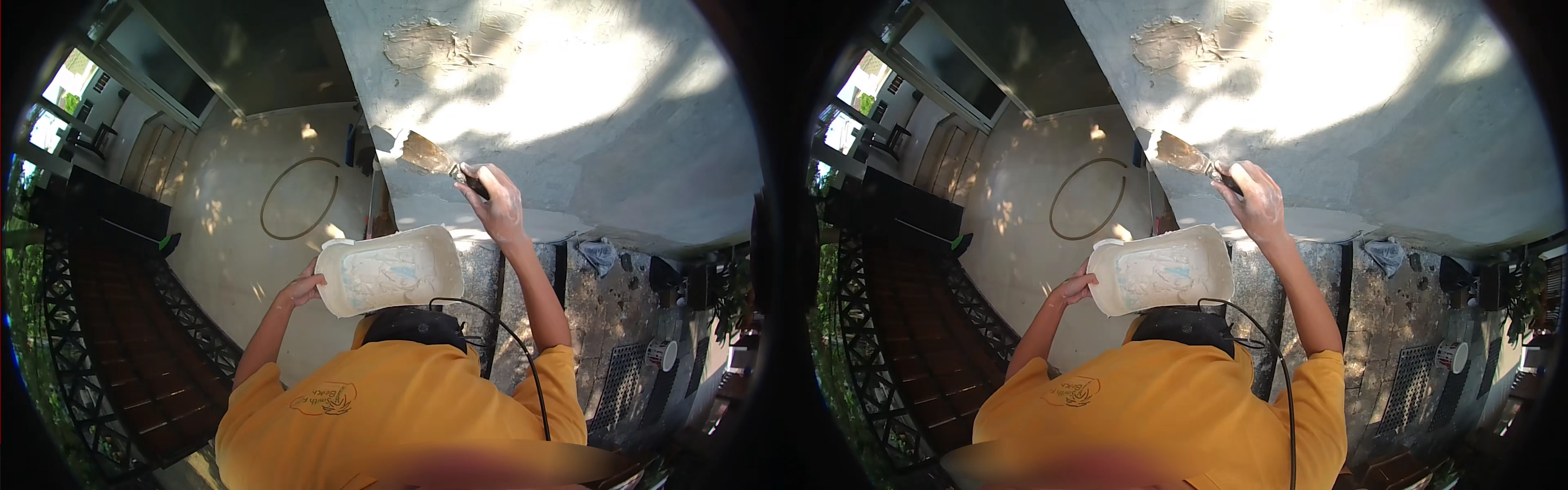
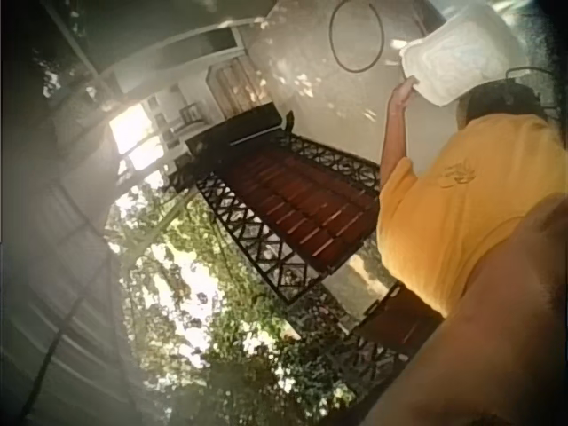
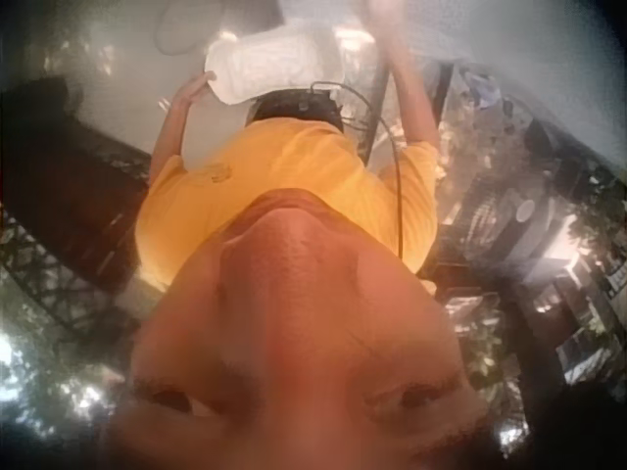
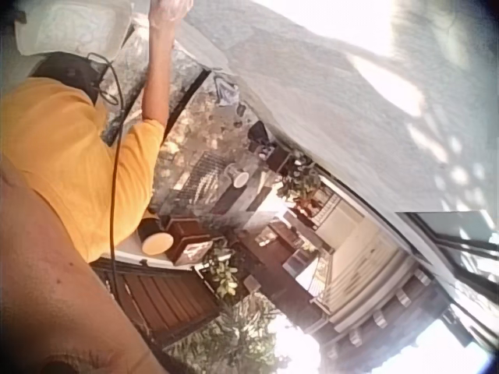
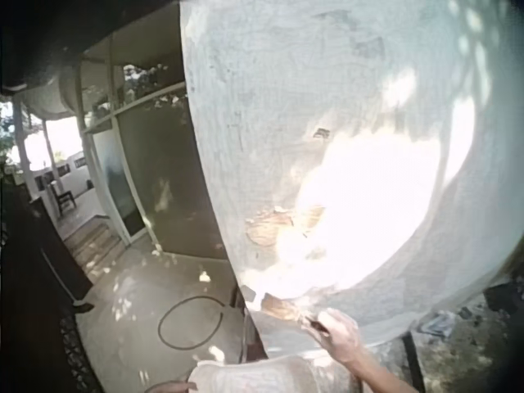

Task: The person applies and smooths plaster over damaged areas on an outdoor wall using a putty knife.

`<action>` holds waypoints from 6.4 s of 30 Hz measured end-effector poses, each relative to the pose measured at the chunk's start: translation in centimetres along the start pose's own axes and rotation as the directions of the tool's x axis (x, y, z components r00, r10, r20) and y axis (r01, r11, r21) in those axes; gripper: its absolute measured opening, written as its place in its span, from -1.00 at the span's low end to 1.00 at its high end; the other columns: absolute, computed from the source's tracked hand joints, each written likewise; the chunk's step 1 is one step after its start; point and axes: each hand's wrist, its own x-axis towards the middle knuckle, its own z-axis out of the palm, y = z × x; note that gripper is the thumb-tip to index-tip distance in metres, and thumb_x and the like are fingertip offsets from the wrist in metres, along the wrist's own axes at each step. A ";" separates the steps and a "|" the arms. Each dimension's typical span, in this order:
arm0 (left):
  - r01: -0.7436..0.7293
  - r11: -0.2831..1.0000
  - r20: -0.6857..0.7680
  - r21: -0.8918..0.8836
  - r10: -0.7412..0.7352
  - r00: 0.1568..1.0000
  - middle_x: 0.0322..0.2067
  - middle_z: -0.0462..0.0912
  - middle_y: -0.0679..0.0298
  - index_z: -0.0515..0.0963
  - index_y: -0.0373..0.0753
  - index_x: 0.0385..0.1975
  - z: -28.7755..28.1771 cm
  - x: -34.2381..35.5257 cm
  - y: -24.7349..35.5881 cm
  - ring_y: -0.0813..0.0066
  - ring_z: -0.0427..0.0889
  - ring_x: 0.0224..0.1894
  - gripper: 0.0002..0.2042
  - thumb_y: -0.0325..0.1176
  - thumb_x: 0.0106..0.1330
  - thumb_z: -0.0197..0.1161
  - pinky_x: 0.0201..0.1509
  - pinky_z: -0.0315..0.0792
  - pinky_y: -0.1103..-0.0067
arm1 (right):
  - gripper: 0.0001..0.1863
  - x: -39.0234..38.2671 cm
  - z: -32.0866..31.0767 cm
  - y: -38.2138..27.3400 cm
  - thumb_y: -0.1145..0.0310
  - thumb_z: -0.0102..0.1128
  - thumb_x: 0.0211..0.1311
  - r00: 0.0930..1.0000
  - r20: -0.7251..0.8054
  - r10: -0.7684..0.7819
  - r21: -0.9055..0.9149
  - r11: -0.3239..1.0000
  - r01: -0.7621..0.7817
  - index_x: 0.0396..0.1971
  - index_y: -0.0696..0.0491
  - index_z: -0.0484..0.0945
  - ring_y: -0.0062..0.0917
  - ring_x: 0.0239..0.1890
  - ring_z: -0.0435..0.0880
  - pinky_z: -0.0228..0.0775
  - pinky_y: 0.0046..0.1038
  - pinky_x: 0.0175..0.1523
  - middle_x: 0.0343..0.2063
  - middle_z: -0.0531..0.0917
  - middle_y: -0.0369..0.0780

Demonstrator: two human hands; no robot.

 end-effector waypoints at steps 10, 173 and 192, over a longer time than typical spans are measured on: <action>0.134 0.967 0.101 0.215 -0.159 0.982 0.30 0.26 0.17 -0.12 0.01 0.48 -3.2 7.2 8.3 0.21 0.41 0.30 -0.15 -0.48 0.13 0.09 0.20 0.54 0.25 | -0.67 13.9 -5.8 0.0 0.37 0.43 0.04 0.974 -0.012 -0.226 -0.346 0.915 0.208 -0.14 -0.02 0.65 -0.43 -0.29 0.64 0.50 -0.41 -0.19 -0.31 0.66 -0.33; 0.150 0.961 -0.042 0.231 -0.144 0.989 0.23 0.34 0.13 0.00 0.04 0.42 -6.4 4.3 5.3 0.19 0.49 0.18 -0.20 -0.50 0.11 0.12 0.06 0.58 0.27 | -0.41 0.6 8.0 1.1 0.08 0.37 0.23 0.893 0.323 0.314 0.941 -0.205 -0.268 0.12 0.03 0.34 -0.40 -0.08 0.66 0.53 -0.32 0.06 -0.12 0.61 -0.15; 0.146 0.967 -0.040 0.210 -0.141 0.989 0.24 0.33 0.18 0.01 0.05 0.42 -6.8 4.3 4.8 0.22 0.45 0.21 -0.20 -0.46 0.12 0.16 0.07 0.57 0.24 | -0.32 1.8 9.4 7.0 0.02 0.35 0.23 0.897 0.336 0.286 0.938 -0.184 -0.293 0.18 0.13 0.35 -0.52 -0.22 0.68 0.59 -0.47 -0.14 -0.17 0.64 -0.19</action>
